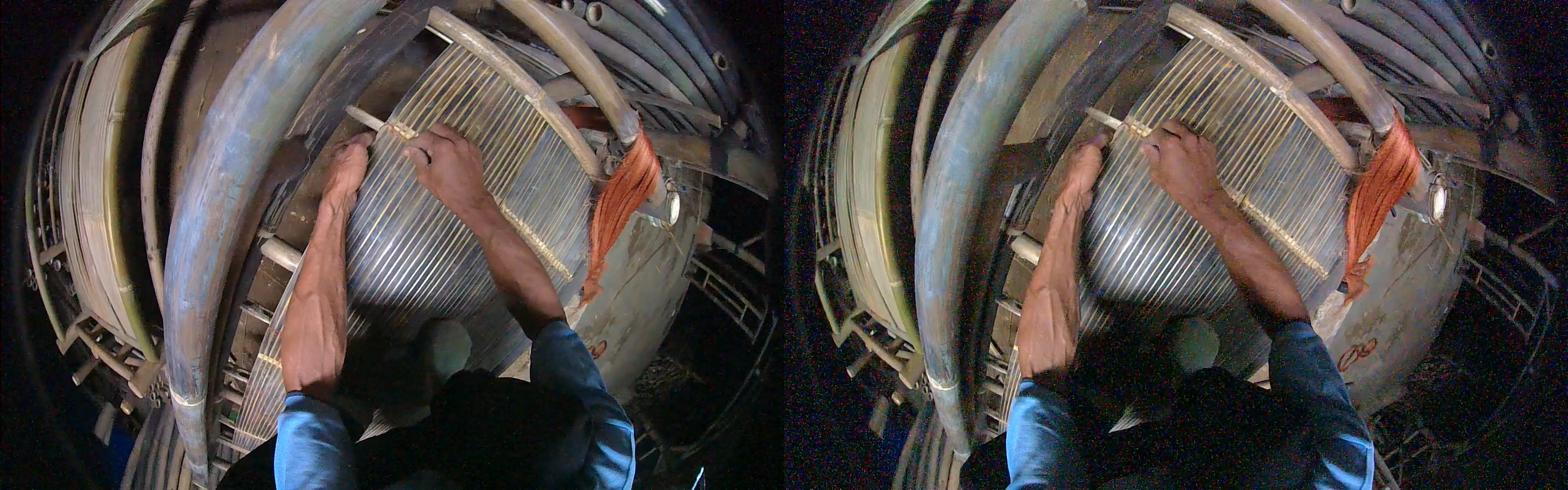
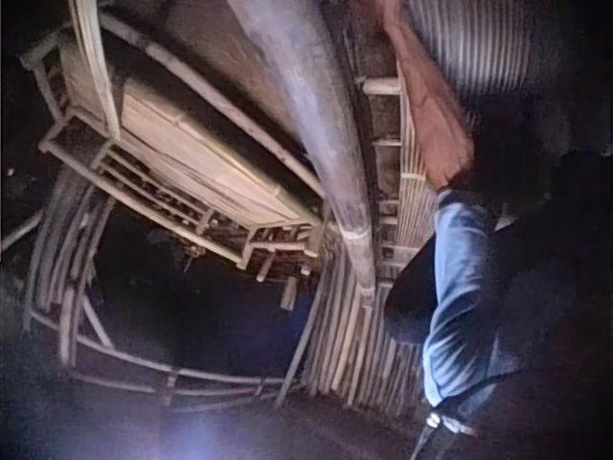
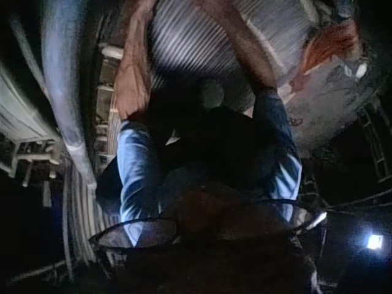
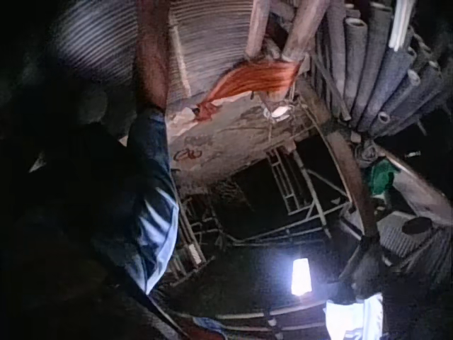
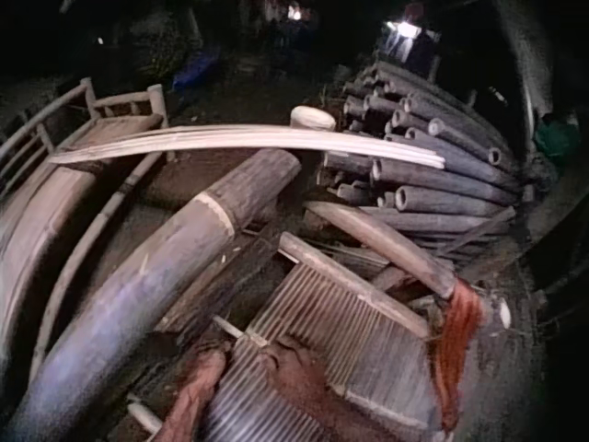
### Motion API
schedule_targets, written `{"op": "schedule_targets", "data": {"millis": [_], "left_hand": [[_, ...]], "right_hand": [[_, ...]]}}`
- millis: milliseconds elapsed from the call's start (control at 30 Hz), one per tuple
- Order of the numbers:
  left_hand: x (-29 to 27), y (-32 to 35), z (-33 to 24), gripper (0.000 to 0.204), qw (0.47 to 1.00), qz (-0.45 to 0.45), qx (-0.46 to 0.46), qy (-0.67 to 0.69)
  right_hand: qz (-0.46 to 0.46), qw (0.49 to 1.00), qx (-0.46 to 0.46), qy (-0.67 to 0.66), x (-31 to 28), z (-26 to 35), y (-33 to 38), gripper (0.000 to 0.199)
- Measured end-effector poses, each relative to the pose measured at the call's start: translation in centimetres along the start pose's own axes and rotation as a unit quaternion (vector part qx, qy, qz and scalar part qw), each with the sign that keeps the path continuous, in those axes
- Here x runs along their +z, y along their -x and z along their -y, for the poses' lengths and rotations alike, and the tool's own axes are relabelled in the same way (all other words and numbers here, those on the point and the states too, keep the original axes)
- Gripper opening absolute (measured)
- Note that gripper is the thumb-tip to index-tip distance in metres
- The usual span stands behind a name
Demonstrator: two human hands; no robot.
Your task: The person weaves a bamboo mat by hand, threading thin bamboo strips through the loom and using a flat tool to push the strips into place.
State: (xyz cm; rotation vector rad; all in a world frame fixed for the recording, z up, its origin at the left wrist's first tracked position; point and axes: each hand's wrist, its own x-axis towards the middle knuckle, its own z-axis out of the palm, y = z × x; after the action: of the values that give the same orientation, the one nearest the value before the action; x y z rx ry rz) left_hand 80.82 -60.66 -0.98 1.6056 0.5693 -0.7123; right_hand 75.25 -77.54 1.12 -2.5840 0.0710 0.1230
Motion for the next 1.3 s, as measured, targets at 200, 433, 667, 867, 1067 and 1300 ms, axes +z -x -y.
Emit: {"op": "schedule_targets", "data": {"millis": [200,433,667,867,1067,1300], "left_hand": [[-1.6,-2.0,2.9,0.058,0.983,-0.005,0.053,-0.177],[-0.4,0.0,2.2,0.052,0.941,-0.027,0.153,-0.299],[0.2,1.1,1.2,0.047,0.911,-0.069,0.187,-0.360],[-0.1,1.0,1.1,0.047,0.896,-0.054,0.194,-0.396],[0.0,1.9,0.8,0.048,0.897,-0.074,0.197,-0.389],[-0.1,2.6,0.9,0.042,0.897,-0.069,0.208,-0.384]], "right_hand": [[-0.029,1.000,-0.010,0.003,0.5,1.2,-1.1,0.022],[0.020,0.707,0.074,-0.704,-0.2,0.1,-4.6,0.032],[0.029,0.480,0.091,-0.872,0.8,-0.2,-6.8,0.037],[-0.017,0.571,0.136,-0.809,-0.1,1.3,-6.4,0.035],[-0.014,0.676,0.107,-0.729,0.4,3.3,-1.3,0.048],[0.025,0.850,0.031,-0.525,-3.1,-0.6,3.0,0.042]]}}
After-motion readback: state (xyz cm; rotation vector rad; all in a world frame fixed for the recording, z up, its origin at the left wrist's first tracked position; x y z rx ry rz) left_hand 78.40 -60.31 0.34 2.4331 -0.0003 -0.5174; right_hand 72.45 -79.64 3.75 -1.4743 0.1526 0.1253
